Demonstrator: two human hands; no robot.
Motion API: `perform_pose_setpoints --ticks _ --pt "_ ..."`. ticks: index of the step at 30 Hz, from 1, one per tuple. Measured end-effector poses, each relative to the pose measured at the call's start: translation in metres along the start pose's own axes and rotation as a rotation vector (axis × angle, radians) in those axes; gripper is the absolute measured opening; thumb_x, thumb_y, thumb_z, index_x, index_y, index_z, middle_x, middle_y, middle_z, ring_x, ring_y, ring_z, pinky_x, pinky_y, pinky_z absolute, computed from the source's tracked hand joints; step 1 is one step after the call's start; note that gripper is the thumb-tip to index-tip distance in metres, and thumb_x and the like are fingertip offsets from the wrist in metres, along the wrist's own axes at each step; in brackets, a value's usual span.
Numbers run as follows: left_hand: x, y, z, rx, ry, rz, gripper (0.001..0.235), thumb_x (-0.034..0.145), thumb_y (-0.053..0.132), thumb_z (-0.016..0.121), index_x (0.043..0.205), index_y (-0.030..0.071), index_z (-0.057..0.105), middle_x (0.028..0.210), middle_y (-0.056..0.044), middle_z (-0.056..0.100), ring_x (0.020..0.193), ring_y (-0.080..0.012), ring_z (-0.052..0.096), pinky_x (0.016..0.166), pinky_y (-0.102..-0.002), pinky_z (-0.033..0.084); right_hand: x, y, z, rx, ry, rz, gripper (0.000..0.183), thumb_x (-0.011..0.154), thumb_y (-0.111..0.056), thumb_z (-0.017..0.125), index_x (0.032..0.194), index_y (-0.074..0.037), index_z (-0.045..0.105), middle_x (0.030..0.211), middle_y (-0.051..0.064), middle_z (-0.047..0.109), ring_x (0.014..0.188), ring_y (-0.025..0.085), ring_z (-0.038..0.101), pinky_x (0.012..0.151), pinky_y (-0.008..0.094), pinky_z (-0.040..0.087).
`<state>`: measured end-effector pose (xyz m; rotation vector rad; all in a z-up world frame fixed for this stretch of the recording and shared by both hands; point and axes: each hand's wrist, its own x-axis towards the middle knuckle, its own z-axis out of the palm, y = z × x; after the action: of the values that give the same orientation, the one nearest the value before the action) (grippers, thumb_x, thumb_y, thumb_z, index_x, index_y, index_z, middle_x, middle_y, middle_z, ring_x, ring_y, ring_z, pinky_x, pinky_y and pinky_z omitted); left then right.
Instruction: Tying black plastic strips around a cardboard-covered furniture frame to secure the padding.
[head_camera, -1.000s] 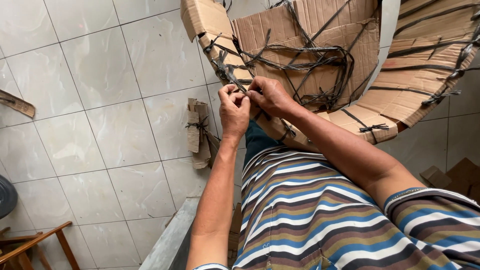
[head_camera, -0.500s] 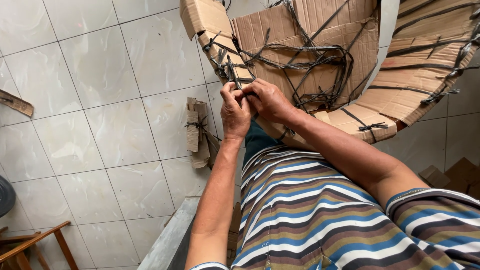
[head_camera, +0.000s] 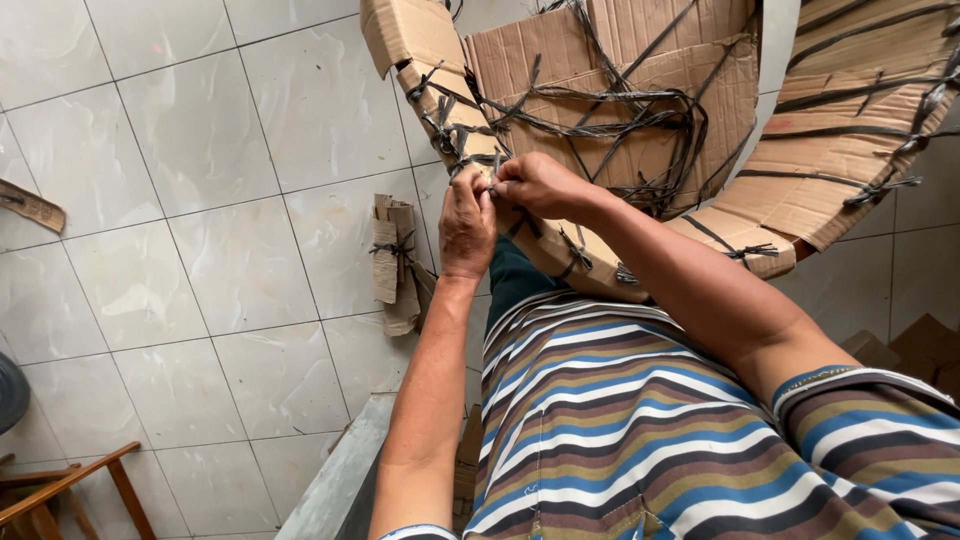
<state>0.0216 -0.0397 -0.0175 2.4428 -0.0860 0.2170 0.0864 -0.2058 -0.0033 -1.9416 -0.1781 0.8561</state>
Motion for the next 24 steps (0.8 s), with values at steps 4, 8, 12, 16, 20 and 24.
perform_pose_setpoints --ticks 4,8,12,16,20,24 --pt "-0.005 -0.002 -0.005 0.047 0.029 0.102 0.012 0.098 0.008 0.057 0.108 0.013 0.057 0.092 -0.002 0.057 0.091 -0.0277 0.066 0.082 -0.037 0.057 -0.001 -0.005 -0.002 0.182 -0.019 0.027 0.015 0.096 -0.022 0.065 0.094 -0.011 0.074 0.071 0.000 0.064 0.069 0.012 0.064 0.060 0.029 0.053" --pt "-0.015 0.010 -0.010 0.168 0.119 0.098 0.012 0.099 0.020 0.063 0.110 0.016 0.063 0.101 -0.001 0.059 0.094 -0.0229 0.065 0.079 -0.036 0.055 -0.010 -0.014 0.000 0.346 -0.046 0.031 0.014 0.099 -0.018 0.063 0.095 -0.007 0.071 0.074 -0.001 0.060 0.070 0.009 0.059 0.057 0.021 0.051" --pt "-0.021 0.012 -0.006 0.417 0.184 0.147 0.024 0.095 0.039 0.072 0.109 0.020 0.068 0.097 0.003 0.062 0.092 -0.0162 0.065 0.082 -0.033 0.050 -0.007 -0.008 0.002 0.371 -0.040 0.023 0.015 0.099 -0.017 0.063 0.097 -0.005 0.073 0.075 0.001 0.060 0.070 0.010 0.059 0.056 0.021 0.051" --pt "-0.015 0.011 -0.008 0.472 0.209 0.198 0.012 0.097 0.029 0.071 0.099 0.018 0.069 0.084 0.002 0.060 0.082 -0.0174 0.064 0.078 -0.033 0.049 -0.004 -0.007 0.001 0.308 -0.021 0.023 0.014 0.097 -0.017 0.065 0.096 -0.006 0.074 0.074 0.002 0.063 0.070 0.010 0.059 0.055 0.021 0.051" --pt "-0.012 0.010 -0.007 0.450 0.205 0.236 0.010 0.096 0.025 0.071 0.091 0.018 0.066 0.076 0.003 0.056 0.075 -0.0172 0.062 0.076 -0.032 0.049 0.006 0.000 0.000 0.069 0.019 -0.015 0.013 0.095 -0.025 0.072 0.099 -0.014 0.077 0.075 0.006 0.071 0.075 0.019 0.068 0.062 0.034 0.056" --pt "-0.010 0.012 -0.011 0.406 0.150 0.187 0.012 0.091 0.023 0.072 0.087 0.019 0.061 0.072 0.004 0.052 0.073 -0.0171 0.061 0.075 -0.033 0.048 0.007 -0.003 0.000 -0.231 0.076 -0.020 0.024 0.094 -0.042 0.074 0.106 -0.021 0.075 0.089 0.010 0.074 0.094 0.033 0.073 0.076 0.046 0.058"
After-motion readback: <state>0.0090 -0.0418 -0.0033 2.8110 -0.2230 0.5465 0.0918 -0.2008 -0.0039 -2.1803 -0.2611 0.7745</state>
